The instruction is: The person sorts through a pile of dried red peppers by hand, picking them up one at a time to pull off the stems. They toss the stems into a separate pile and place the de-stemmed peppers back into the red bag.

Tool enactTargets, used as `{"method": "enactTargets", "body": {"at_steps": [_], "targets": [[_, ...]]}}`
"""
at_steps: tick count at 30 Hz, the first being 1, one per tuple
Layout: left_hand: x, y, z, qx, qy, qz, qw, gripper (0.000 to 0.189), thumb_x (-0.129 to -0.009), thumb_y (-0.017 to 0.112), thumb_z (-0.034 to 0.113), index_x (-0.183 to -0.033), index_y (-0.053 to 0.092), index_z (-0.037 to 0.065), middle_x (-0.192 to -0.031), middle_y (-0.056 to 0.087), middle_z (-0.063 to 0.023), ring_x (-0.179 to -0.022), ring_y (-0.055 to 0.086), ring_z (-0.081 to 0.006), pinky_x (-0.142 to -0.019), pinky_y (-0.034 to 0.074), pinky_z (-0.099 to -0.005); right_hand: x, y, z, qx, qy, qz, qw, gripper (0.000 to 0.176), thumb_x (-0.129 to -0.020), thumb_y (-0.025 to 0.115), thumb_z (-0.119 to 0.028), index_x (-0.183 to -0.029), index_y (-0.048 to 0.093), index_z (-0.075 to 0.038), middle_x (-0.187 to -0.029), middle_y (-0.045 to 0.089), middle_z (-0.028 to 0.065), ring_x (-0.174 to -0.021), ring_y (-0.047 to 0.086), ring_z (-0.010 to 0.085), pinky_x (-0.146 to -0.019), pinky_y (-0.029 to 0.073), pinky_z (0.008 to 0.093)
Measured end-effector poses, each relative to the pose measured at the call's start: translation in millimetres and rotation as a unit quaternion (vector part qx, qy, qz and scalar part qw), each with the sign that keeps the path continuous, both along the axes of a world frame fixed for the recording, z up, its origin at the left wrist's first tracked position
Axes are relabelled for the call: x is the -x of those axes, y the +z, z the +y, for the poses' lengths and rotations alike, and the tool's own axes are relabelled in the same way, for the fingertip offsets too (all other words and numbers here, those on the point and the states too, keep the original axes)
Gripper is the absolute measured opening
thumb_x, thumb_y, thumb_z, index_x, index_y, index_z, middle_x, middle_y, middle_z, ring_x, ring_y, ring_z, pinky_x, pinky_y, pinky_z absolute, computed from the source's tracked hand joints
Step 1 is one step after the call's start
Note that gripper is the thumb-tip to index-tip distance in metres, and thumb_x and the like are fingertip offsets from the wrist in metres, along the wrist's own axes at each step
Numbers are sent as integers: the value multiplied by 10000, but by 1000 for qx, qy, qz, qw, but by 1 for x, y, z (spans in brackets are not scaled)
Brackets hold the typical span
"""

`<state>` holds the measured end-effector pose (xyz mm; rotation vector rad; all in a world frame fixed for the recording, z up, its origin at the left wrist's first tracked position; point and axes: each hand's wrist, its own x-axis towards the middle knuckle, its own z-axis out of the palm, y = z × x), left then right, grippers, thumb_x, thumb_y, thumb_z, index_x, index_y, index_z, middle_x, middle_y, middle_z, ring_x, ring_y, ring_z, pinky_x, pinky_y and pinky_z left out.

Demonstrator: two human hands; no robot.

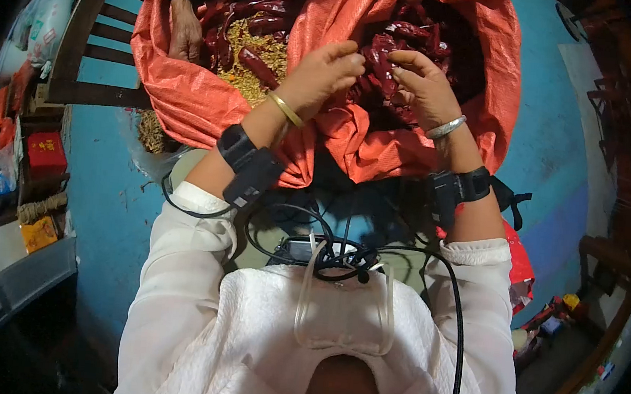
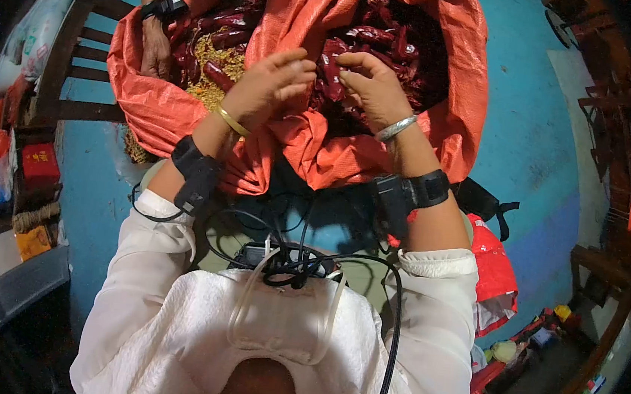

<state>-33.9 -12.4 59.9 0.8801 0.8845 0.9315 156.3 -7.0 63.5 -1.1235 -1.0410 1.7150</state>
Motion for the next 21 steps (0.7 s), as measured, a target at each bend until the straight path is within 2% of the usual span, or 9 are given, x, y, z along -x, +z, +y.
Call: {"method": "enactTargets", "body": {"at_steps": [1,3,8,13,14,16,17,19,21], "targets": [[-7,-7,-3,-5,-14,54,998,478,-847,521,191,-1211,332,-54,-1097,511,-108,-909,548,-145,-743,462,-227,3,2,-2,0,-2,-2,1000,229,-793,543,-66,-1018,521,-33,-761,537,-8,-597,497,51,-480,402,183],[-14,-28,1,-6,-87,5,996,437,-852,516,202,-1207,366,-4,-1024,535,-47,-792,532,-52,-669,445,-172,13,8,-9,1,-28,33,999,263,-791,542,-69,-1044,487,-22,-746,522,-6,-562,462,60,-469,393,195],[-21,-17,-1,160,-105,-146,971,324,-859,500,241,-1104,459,33,-941,576,-44,-788,570,-128,-700,482,-256,14,-13,-5,-17,8,23,1000,329,-798,525,-63,-1105,413,-20,-717,500,8,-609,521,84,-509,445,212],[-19,-31,3,99,-81,-145,981,263,-860,495,228,-1042,491,38,-946,578,-56,-792,579,-158,-682,498,-308,18,-12,-2,6,38,-29,999,287,-812,502,-82,-1084,443,-10,-760,543,29,-632,548,108,-524,456,232],[-18,-36,5,108,-52,-133,984,253,-861,493,220,-1035,491,36,-938,577,-59,-791,579,-155,-671,500,-300,16,-16,5,-65,54,-100,991,255,-808,505,-97,-1045,481,-7,-778,559,44,-642,556,114,-546,460,244],[-16,-37,6,114,-21,-122,986,244,-862,491,213,-1027,490,33,-929,577,-63,-790,579,-152,-660,501,-292,10,-17,21,-141,39,-285,947,216,-777,533,-144,-942,567,-9,-840,596,111,-697,591,184,-632,466,300],[-15,-35,6,119,3,-105,987,232,-862,492,201,-1019,491,30,-914,578,-66,-788,579,-151,-657,500,-284,7,-20,29,-260,-6,-428,865,221,-764,540,-169,-920,572,-16,-856,592,157,-750,592,263,-678,461,352],[-14,-34,6,126,28,-90,988,220,-861,493,189,-1011,491,27,-898,580,-70,-787,579,-149,-653,500,-275,0,-29,44,-348,-67,-537,765,238,-749,561,-170,-940,550,-29,-896,573,152,-832,550,318,-717,444,393],[-11,-35,6,125,27,-92,988,206,-859,498,172,-999,490,21,-888,578,-80,-781,581,-154,-653,501,-272,-2,-33,58,-359,-61,-591,720,293,-741,573,-154,-1006,519,-41,-937,559,147,-869,529,326,-757,431,386]]}}
